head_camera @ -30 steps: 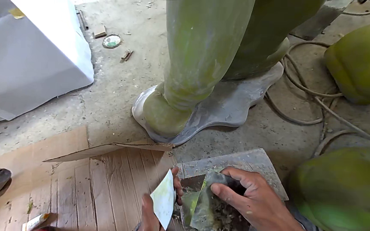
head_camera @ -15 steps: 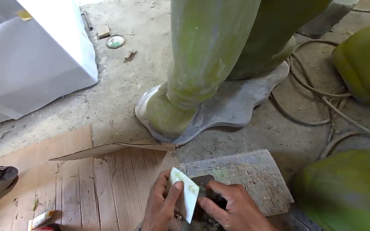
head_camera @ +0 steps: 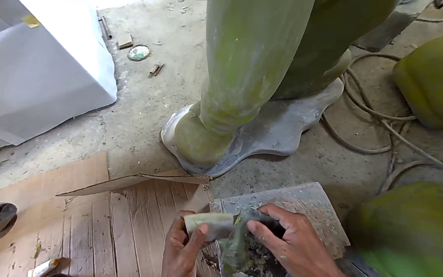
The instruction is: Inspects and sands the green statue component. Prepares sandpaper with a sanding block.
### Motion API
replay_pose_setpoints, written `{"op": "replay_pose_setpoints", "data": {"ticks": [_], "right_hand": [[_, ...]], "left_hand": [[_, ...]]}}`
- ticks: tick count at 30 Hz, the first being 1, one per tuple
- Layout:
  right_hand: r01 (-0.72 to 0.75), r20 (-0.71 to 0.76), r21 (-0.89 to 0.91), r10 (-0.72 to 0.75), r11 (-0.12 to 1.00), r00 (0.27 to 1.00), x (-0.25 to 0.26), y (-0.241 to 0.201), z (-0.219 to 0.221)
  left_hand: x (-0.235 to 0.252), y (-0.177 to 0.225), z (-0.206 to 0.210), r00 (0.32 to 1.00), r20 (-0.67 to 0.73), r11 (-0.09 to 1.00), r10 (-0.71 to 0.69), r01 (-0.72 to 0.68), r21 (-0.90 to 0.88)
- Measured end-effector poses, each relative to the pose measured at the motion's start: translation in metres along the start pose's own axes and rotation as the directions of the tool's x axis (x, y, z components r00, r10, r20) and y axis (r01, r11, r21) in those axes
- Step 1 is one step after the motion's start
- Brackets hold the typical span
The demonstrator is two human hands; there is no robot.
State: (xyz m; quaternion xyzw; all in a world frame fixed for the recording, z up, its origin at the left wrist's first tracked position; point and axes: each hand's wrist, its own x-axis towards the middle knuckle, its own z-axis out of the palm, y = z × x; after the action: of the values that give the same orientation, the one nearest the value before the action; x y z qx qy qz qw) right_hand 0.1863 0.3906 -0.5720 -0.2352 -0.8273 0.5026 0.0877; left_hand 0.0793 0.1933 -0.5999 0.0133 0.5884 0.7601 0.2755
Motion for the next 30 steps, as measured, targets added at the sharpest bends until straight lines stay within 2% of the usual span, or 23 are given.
{"op": "replay_pose_setpoints", "data": {"ticks": [4,6,9,11,16,23,30], "right_hand": [[-0.026,0.019,-0.008,0.027,1.000,0.999,0.000,0.002,0.001],[-0.050,0.048,-0.008,0.051,0.999,0.998,-0.001,0.003,0.001],[-0.064,0.078,-0.012,0.065,0.998,0.995,-0.003,0.003,0.004],[-0.060,0.090,-0.015,0.061,0.998,0.994,-0.004,0.004,0.006],[-0.085,0.097,-0.028,0.087,0.996,0.991,-0.005,0.001,0.011],[-0.117,0.108,-0.012,0.118,0.993,0.987,-0.007,-0.002,0.011],[-0.099,0.143,0.033,0.093,0.995,0.985,-0.009,0.004,0.008]], "left_hand": [[-0.006,0.007,-0.005,0.961,0.275,0.999,-0.029,0.023,0.023],[-0.009,0.011,-0.007,0.939,0.340,0.997,-0.044,0.018,0.080],[-0.008,0.011,-0.003,0.939,0.341,0.988,-0.048,-0.006,0.154],[-0.007,0.009,-0.001,0.921,0.389,0.985,-0.025,-0.044,0.167],[-0.018,0.008,0.011,0.952,0.293,0.924,0.087,-0.187,0.334],[-0.029,-0.001,0.024,0.927,0.301,0.847,0.223,-0.337,0.410],[-0.032,-0.006,0.024,0.909,0.344,0.804,0.236,-0.382,0.457]]}}
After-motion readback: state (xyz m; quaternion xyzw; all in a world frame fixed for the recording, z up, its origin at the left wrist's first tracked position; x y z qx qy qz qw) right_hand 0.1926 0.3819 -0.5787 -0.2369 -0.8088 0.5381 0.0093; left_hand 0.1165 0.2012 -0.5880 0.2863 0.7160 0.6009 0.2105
